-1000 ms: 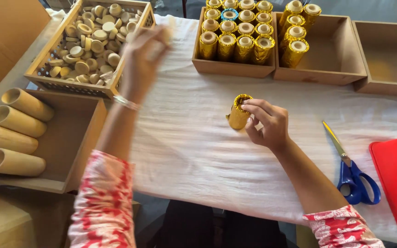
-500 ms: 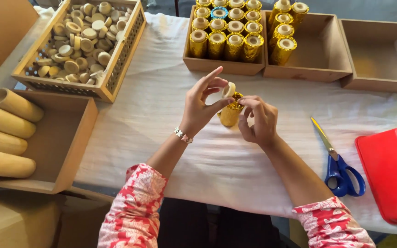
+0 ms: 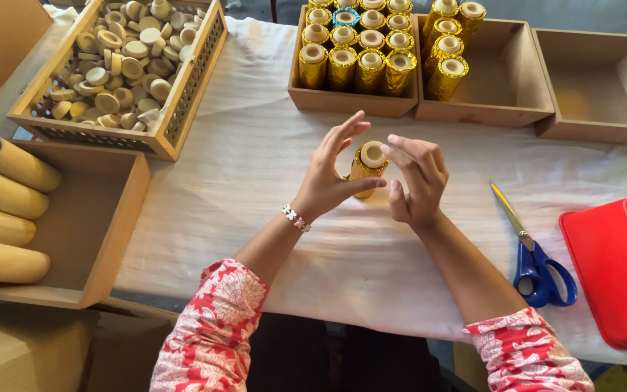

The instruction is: Wrap wooden or cardboard cylinders in gold foil paper and secure them with caps.

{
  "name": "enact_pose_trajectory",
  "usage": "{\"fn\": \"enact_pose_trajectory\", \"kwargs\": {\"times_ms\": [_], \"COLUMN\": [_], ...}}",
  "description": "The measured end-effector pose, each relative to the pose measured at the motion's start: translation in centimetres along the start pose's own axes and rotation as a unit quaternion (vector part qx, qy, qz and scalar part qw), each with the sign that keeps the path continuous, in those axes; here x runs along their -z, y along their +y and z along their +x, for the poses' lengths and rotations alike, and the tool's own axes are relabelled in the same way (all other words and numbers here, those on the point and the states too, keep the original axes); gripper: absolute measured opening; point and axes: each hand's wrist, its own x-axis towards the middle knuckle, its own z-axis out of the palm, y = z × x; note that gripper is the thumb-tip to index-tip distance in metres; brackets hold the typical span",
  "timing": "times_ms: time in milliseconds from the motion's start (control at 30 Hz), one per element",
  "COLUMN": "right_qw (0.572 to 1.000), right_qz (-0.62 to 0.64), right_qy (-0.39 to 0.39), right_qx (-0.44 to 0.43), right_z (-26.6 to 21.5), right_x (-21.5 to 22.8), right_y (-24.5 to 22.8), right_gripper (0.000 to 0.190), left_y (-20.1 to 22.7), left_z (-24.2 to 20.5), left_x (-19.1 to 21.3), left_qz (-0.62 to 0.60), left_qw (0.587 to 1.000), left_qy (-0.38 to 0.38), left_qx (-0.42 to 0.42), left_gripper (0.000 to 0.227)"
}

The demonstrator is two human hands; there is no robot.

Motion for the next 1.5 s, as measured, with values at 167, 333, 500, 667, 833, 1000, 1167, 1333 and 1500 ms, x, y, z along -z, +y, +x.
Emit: {"fn": "enact_pose_trajectory", "kwargs": {"times_ms": [167, 333, 500, 667, 833, 1000, 1167, 1333, 1500], "right_qw": [0.999, 0.998, 0.997, 0.998, 0.998, 0.998, 0.997, 0.998, 0.999], "right_qz": [0.014, 0.03, 0.025, 0.012, 0.001, 0.0, 0.011, 0.012, 0.006], "right_qy": [-0.01, -0.017, -0.019, -0.023, -0.041, -0.047, -0.059, -0.052, -0.029], "right_qx": [0.027, 0.058, 0.063, 0.064, 0.051, 0.05, 0.039, 0.035, 0.031], "right_z": [0.4, 0.4, 0.3, 0.5, 0.7, 1.0, 1.1, 0.5, 0.1], "right_x": [0.0, -0.1, -0.1, -0.2, -0.1, -0.1, -0.1, -0.5, -1.1], "right_y": [-0.2, 0.0, 0.0, -0.4, -0.6, -0.6, -0.5, -0.1, -0.2], "right_gripper": [0.044, 0.041, 0.038, 0.037, 0.033, 0.032, 0.03, 0.028, 0.027], "left_y": [-3.1, -2.4, -3.2, -3.2, -3.0, -3.0, -2.8, -3.3, -3.4], "left_z": [-0.9, -1.0, -1.2, -1.2, -1.4, -1.3, -1.2, -1.3, -1.4], "left_x": [-1.2, -1.5, -1.8, -1.7, -1.7, -1.7, -1.7, -1.8, -1.8], "left_qz": [-0.052, -0.094, -0.076, -0.113, -0.123, -0.114, -0.131, -0.089, -0.111], "left_qw": [0.998, 0.983, 0.98, 0.978, 0.976, 0.979, 0.975, 0.979, 0.98], "left_qy": [-0.017, -0.091, -0.112, -0.113, -0.115, -0.112, -0.114, -0.119, -0.113], "left_qx": [0.028, 0.132, 0.143, 0.137, 0.141, 0.129, 0.139, 0.141, 0.117], "left_gripper": [0.114, 0.102, 0.07, 0.06, 0.057, 0.056, 0.057, 0.056, 0.051]}}
